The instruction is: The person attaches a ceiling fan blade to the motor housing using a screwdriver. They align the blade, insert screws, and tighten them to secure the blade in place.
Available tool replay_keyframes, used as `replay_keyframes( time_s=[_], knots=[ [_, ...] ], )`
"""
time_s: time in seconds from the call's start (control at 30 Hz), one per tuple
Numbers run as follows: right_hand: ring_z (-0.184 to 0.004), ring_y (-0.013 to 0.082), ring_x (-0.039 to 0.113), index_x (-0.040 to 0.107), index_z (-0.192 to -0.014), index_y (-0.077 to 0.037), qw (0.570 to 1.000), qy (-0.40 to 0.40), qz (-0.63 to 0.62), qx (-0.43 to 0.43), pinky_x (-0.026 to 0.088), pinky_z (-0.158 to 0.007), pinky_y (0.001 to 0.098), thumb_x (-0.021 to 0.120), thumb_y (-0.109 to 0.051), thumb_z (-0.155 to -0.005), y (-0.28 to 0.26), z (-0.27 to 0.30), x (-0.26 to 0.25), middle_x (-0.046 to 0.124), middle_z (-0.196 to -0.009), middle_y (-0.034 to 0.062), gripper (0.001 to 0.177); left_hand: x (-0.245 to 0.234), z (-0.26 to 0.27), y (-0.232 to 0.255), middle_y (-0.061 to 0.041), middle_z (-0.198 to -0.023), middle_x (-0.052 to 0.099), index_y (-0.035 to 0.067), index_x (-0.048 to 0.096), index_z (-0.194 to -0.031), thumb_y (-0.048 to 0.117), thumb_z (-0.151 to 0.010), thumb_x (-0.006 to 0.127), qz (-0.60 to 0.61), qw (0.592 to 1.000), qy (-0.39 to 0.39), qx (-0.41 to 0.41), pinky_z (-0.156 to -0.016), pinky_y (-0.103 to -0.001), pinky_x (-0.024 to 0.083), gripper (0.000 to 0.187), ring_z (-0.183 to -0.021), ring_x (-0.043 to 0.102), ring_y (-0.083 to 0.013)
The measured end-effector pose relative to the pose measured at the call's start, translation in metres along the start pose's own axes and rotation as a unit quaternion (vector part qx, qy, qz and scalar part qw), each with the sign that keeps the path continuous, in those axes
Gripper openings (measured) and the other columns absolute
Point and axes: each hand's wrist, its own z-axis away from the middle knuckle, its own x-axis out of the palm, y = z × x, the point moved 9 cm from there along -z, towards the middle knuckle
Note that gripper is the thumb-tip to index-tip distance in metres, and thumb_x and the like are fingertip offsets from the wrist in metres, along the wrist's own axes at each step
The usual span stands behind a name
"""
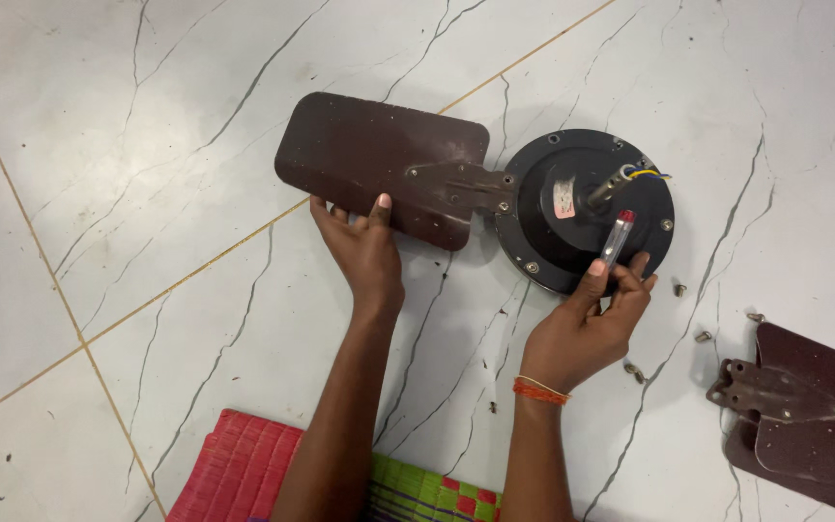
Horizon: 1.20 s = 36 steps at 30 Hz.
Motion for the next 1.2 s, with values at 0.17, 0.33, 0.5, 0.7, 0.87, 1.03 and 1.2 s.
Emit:
replay_keyframes(
  time_s=[0.17, 0.33, 0.5, 0.7, 0.87, 1.03, 1.2],
  knots=[
    [-0.158, 0.0394, 0.027, 0.057, -0.111, 0.001, 0.999, -0.007, -0.038, 0.028, 0.040, -0.120, 0.0446, 0.058, -0.021, -0.112, 0.005, 0.000, 0.000, 0.052, -0.151, 0.0302, 0.023, -0.009, 0.012, 0.002, -0.024, -0.150, 0.040, 0.005, 0.007, -0.159, -0.003, -0.094, 0.061, -0.042, 0.999, -0.016, -0.003, -0.105, -0.038, 0.051, 0.084, -0.131, 0.056, -0.0310],
    [-0.160, 0.0382, 0.028, 0.057, -0.114, 0.001, 0.999, -0.010, -0.043, 0.018, 0.032, -0.128, 0.0443, 0.058, -0.022, -0.112, 0.006, -0.004, -0.001, 0.054, -0.152, 0.0289, 0.023, -0.007, 0.023, 0.007, -0.023, -0.154, 0.038, 0.002, 0.010, -0.159, -0.001, -0.097, 0.062, -0.028, 0.999, -0.033, 0.025, -0.112, -0.039, 0.048, 0.081, -0.139, 0.051, -0.0318],
    [-0.159, 0.0385, 0.024, 0.056, -0.117, 0.002, 0.998, -0.009, -0.054, 0.004, 0.027, -0.127, 0.0469, 0.057, -0.023, -0.113, 0.008, -0.004, 0.000, 0.050, -0.156, 0.0290, 0.025, -0.019, 0.029, 0.014, -0.023, -0.160, 0.018, 0.005, 0.000, -0.160, 0.006, -0.095, 0.068, -0.147, 0.988, 0.036, 0.025, -0.121, -0.045, 0.038, 0.094, -0.148, 0.034, -0.0338],
    [-0.160, 0.0370, 0.028, 0.057, -0.116, 0.000, 1.000, -0.009, 0.000, 0.006, 0.025, -0.129, 0.0503, 0.058, -0.030, -0.113, 0.012, -0.005, -0.001, 0.053, -0.154, 0.0291, 0.030, 0.012, 0.061, 0.061, -0.022, -0.173, 0.008, 0.004, 0.006, -0.166, 0.011, -0.107, 0.062, -0.363, 0.890, 0.016, 0.276, -0.136, -0.053, 0.014, 0.081, -0.164, 0.010, -0.0395],
    [-0.159, 0.0369, 0.030, 0.057, -0.118, 0.000, 1.000, -0.002, 0.023, -0.019, 0.025, -0.128, 0.0509, 0.059, -0.030, -0.114, 0.001, -0.003, -0.003, 0.050, -0.157, 0.0281, 0.029, 0.069, 0.086, 0.047, -0.010, -0.172, 0.029, 0.005, 0.029, -0.162, 0.008, -0.107, 0.054, -0.409, 0.839, -0.147, 0.329, -0.136, -0.053, 0.014, 0.060, -0.164, 0.021, -0.0305],
    [-0.157, 0.0358, 0.035, 0.057, -0.118, -0.003, 0.998, 0.012, 0.052, -0.031, 0.029, -0.128, 0.0500, 0.066, -0.022, -0.110, -0.003, -0.002, -0.007, 0.054, -0.154, 0.0222, 0.023, 0.088, 0.113, 0.042, -0.007, -0.168, 0.039, 0.007, 0.041, -0.158, 0.002, -0.105, 0.051, -0.380, 0.825, -0.249, 0.337, -0.137, -0.049, 0.018, 0.054, -0.163, 0.029, -0.0295],
    [-0.147, 0.0307, 0.050, 0.055, -0.112, -0.005, 0.997, 0.053, 0.054, 0.009, 0.037, -0.123, 0.0473, 0.072, -0.020, -0.104, 0.008, -0.013, -0.021, 0.056, -0.151, 0.0168, 0.024, 0.112, 0.133, 0.032, -0.010, -0.169, 0.034, 0.006, 0.038, -0.159, 0.001, -0.097, 0.053, -0.353, 0.803, -0.377, 0.297, -0.134, -0.052, 0.016, 0.064, -0.163, 0.023, -0.0325]
  ],
)
